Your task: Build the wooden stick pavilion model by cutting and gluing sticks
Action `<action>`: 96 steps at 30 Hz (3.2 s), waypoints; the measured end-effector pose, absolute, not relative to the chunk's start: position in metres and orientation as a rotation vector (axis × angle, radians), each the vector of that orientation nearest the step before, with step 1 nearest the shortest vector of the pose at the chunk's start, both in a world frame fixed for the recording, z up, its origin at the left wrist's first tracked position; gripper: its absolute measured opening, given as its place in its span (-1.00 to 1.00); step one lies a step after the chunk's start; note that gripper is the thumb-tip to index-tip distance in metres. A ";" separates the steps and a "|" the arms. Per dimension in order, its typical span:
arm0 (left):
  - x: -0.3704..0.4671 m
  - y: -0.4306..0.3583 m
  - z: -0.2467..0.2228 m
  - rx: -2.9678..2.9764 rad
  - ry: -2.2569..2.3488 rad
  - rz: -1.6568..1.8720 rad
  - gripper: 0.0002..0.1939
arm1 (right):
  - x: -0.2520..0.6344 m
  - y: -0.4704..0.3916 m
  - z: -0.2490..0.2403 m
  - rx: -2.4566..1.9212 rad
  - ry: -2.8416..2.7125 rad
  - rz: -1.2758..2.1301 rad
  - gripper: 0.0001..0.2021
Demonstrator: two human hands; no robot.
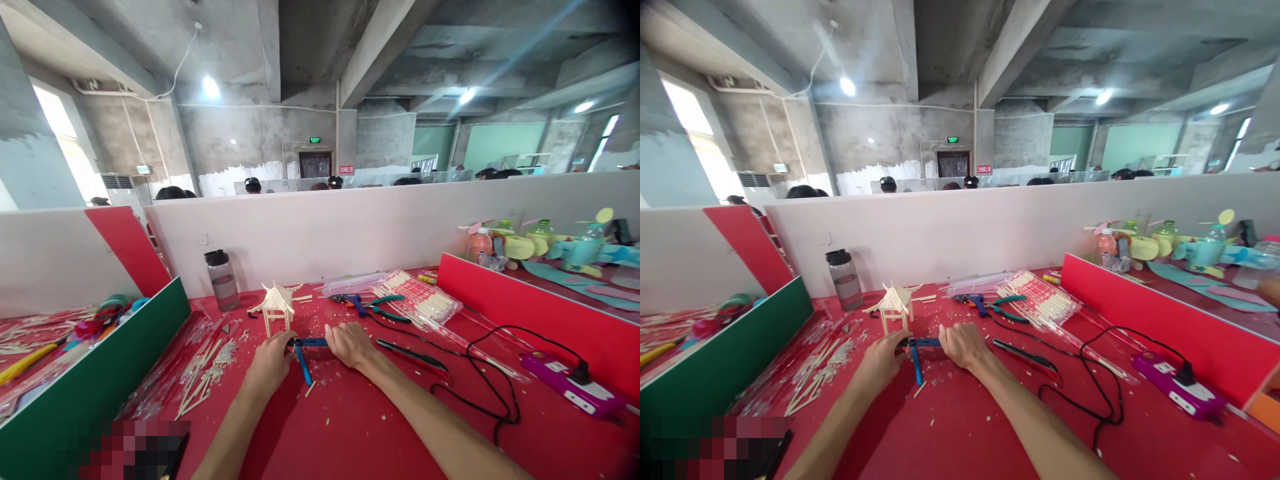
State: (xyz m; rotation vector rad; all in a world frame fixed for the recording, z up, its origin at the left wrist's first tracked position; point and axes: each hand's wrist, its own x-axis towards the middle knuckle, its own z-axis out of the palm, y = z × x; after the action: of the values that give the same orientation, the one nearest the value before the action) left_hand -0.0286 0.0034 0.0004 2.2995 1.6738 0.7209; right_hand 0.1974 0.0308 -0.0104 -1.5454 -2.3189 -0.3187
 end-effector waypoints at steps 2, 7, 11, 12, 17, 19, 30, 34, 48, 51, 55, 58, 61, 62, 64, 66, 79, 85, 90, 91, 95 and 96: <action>-0.029 0.003 0.001 2.295 1.683 0.733 -0.59 | 0.198 0.032 -0.010 -1.546 -2.314 -0.326 -0.43; -0.030 0.004 -0.001 2.281 1.704 0.727 -0.59 | 0.198 0.034 -0.011 -1.540 -2.316 -0.340 -0.42; -0.030 0.005 -0.002 2.287 1.696 0.731 -0.59 | 0.199 0.035 -0.012 -1.541 -2.314 -0.346 -0.42; -0.030 0.005 -0.003 2.292 1.691 0.735 -0.59 | 0.199 0.035 -0.012 -1.541 -2.312 -0.349 -0.42; -0.030 0.002 -0.001 2.323 1.628 0.780 -0.61 | 0.200 0.035 -0.011 -1.542 -2.297 -0.368 -0.44; -0.029 0.001 -0.001 2.331 1.612 0.799 -0.65 | 0.200 0.035 -0.011 -1.544 -2.287 -0.373 -0.44; -0.028 0.003 0.000 2.361 1.591 0.864 -0.73 | 0.200 0.035 -0.010 -1.527 -2.300 -0.387 -0.46; -0.027 0.002 0.001 2.355 1.566 0.919 -0.79 | 0.200 0.034 -0.007 -1.504 -2.332 -0.378 -0.47; -0.019 -0.003 0.007 2.333 1.548 1.048 -0.85 | 0.207 0.033 0.004 -1.552 -2.373 -0.220 -0.42; -0.018 -0.003 0.006 2.319 1.562 1.059 -0.87 | 0.210 0.035 0.006 -1.640 -2.341 -0.122 -0.39; -0.020 -0.004 0.004 2.311 1.544 1.049 -0.89 | 0.209 0.035 0.007 -1.748 -2.270 -0.092 -0.42; -0.021 -0.003 0.004 2.310 1.533 1.061 -0.89 | 0.205 0.032 0.005 -1.789 -2.253 -0.064 -0.50; -0.021 -0.002 0.006 2.291 1.534 1.074 -0.88 | 0.202 0.030 0.004 -1.770 -2.263 -0.054 -0.53; -0.021 -0.002 0.006 2.285 1.536 1.077 -0.88 | 0.202 0.030 0.003 -1.757 -2.266 -0.061 -0.52; -0.022 -0.001 0.006 2.286 1.537 1.079 -0.87 | 0.201 0.030 0.001 -1.734 -2.274 -0.083 -0.51; -0.022 -0.001 0.006 2.301 1.530 1.080 -0.86 | 0.200 0.031 -0.002 -1.709 -2.278 -0.102 -0.48; -0.017 -0.004 0.005 2.289 1.460 1.199 -0.90 | 0.199 0.029 -0.002 -1.278 -2.266 -0.046 -0.63; -0.014 -0.006 0.000 2.291 1.407 1.161 -0.87 | 0.191 0.016 0.006 -0.818 -2.215 0.282 -0.84; -0.011 -0.009 0.002 2.297 1.358 1.201 -0.86 | 0.186 0.014 0.003 -0.749 -2.205 0.226 -0.87; -0.010 -0.010 0.003 2.299 1.351 1.208 -0.86 | 0.185 0.014 0.003 -0.743 -2.200 0.212 -0.87; -0.006 -0.013 0.006 2.324 1.343 1.210 -0.89 | 0.187 0.014 0.004 -0.746 -2.184 0.167 -0.86; -0.005 -0.013 0.007 2.327 1.350 1.205 -0.89 | 0.187 0.014 0.005 -0.758 -2.185 0.167 -0.85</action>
State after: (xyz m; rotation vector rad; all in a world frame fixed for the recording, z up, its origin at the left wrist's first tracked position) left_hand -0.0051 -0.0132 0.0069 2.3269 1.3499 1.2046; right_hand 0.1871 0.0139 0.0047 -0.7582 -2.1846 0.1665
